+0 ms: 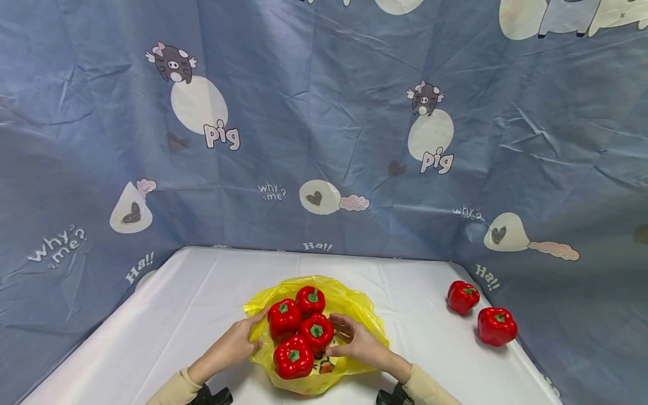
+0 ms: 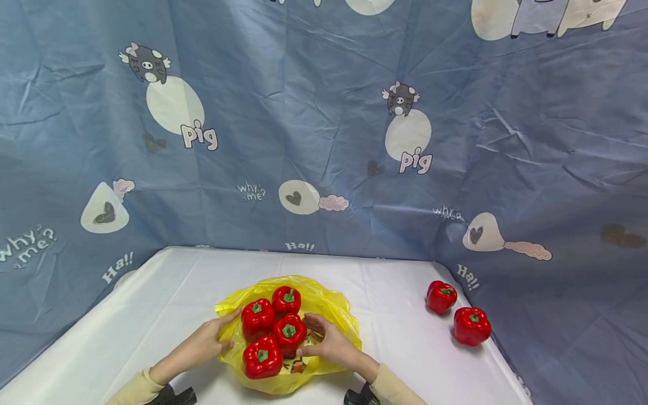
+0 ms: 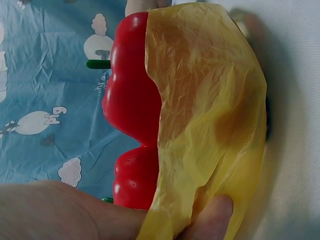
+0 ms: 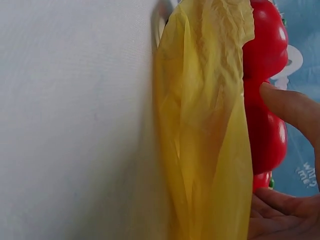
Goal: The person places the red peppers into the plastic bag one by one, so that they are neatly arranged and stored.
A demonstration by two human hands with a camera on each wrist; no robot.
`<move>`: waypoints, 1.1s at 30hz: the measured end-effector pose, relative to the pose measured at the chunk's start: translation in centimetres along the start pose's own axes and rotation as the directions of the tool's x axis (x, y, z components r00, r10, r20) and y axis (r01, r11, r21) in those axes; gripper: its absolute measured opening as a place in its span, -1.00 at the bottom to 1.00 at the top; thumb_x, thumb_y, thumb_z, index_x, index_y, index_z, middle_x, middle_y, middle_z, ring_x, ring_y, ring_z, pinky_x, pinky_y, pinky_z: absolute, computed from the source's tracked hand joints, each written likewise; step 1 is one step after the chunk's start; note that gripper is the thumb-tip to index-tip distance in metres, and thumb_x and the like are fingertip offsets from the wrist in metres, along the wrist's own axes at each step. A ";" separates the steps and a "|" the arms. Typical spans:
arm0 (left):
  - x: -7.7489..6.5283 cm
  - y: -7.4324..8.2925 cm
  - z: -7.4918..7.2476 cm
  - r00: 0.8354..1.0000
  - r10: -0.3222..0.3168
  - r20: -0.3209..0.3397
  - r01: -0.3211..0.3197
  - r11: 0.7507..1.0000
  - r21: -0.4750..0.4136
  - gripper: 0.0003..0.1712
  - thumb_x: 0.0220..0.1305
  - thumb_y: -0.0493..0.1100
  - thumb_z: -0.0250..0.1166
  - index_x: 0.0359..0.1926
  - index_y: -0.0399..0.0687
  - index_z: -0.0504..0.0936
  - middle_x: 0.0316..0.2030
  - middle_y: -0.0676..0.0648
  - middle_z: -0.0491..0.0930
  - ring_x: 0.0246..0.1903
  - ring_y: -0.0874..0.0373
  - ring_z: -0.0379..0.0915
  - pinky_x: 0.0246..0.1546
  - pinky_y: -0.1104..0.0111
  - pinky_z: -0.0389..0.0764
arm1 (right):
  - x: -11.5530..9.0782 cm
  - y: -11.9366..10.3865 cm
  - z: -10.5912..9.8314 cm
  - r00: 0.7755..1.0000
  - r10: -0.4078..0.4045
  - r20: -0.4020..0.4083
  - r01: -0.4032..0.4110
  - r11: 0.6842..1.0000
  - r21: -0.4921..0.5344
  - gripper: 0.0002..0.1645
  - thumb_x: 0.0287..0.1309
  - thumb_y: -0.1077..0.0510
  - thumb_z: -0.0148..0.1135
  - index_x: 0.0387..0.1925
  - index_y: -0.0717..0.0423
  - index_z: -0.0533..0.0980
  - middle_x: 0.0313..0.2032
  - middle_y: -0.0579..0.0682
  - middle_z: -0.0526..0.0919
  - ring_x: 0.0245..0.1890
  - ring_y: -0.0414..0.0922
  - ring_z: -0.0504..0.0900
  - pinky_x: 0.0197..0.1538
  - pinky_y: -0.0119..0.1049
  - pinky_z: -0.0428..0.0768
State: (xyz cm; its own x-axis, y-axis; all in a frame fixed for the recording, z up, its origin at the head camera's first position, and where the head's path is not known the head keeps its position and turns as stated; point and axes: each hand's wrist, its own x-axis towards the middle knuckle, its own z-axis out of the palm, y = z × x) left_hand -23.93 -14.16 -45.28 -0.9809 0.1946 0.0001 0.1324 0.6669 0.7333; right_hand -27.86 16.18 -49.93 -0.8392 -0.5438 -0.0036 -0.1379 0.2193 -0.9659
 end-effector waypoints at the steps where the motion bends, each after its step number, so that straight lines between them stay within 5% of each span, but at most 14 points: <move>1: 0.0 0.0 0.0 1.000 -0.001 0.001 0.001 1.000 0.000 -0.18 0.04 -0.48 0.29 0.38 -0.28 0.28 0.33 -0.44 0.25 -0.42 0.06 0.32 -0.53 0.39 0.33 | 0.0 0.0 -0.1 1.000 -0.002 -0.002 0.002 1.000 -0.004 -0.04 0.06 0.11 0.41 0.40 0.26 0.15 0.35 0.20 0.31 0.37 0.16 0.27 0.35 -0.01 0.29; 13: 0.1 -0.1 0.1 1.000 0.006 0.004 -0.005 1.000 -0.012 -0.18 0.05 -0.47 0.28 0.39 -0.29 0.26 0.33 -0.44 0.23 -0.55 0.09 0.21 -0.55 0.38 0.33 | -1.0 -0.7 -1.4 0.998 -0.053 -0.026 0.053 0.999 0.012 -0.06 0.09 0.15 0.38 0.41 0.30 0.12 0.35 0.29 0.28 0.37 0.22 0.24 0.37 0.01 0.25; 26: 0.1 -0.3 0.2 0.999 0.042 -0.015 -0.042 0.999 0.034 -0.19 -0.01 -0.46 0.30 0.35 -0.33 0.31 0.27 -0.46 0.32 -0.18 -0.01 0.44 -0.21 0.25 0.44 | -1.9 -0.5 -2.4 0.997 -0.056 -0.060 0.057 0.998 0.012 -0.08 0.11 0.15 0.35 0.41 0.27 0.12 0.37 0.28 0.26 0.40 0.19 0.20 0.40 -0.04 0.21; 33: 0.1 -0.2 0.1 1.000 0.022 -0.011 -0.022 0.999 0.041 -0.18 0.00 -0.46 0.31 0.35 -0.33 0.31 0.30 -0.45 0.30 -0.26 0.04 0.42 -0.22 0.27 0.44 | -2.4 -0.7 -3.7 0.992 -0.079 -0.100 0.081 0.996 0.021 -0.12 0.11 0.20 0.34 0.40 0.28 0.14 0.36 0.29 0.26 0.41 0.18 0.20 0.39 -0.11 0.22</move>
State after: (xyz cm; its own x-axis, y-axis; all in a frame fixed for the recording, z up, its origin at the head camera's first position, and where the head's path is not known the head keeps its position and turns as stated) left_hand -24.07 -14.22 -45.50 -0.9792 0.2016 0.0237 0.1594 0.6913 0.7047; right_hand -27.67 20.33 -48.32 -0.8741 -0.4757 0.0984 -0.1946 0.1573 -0.9682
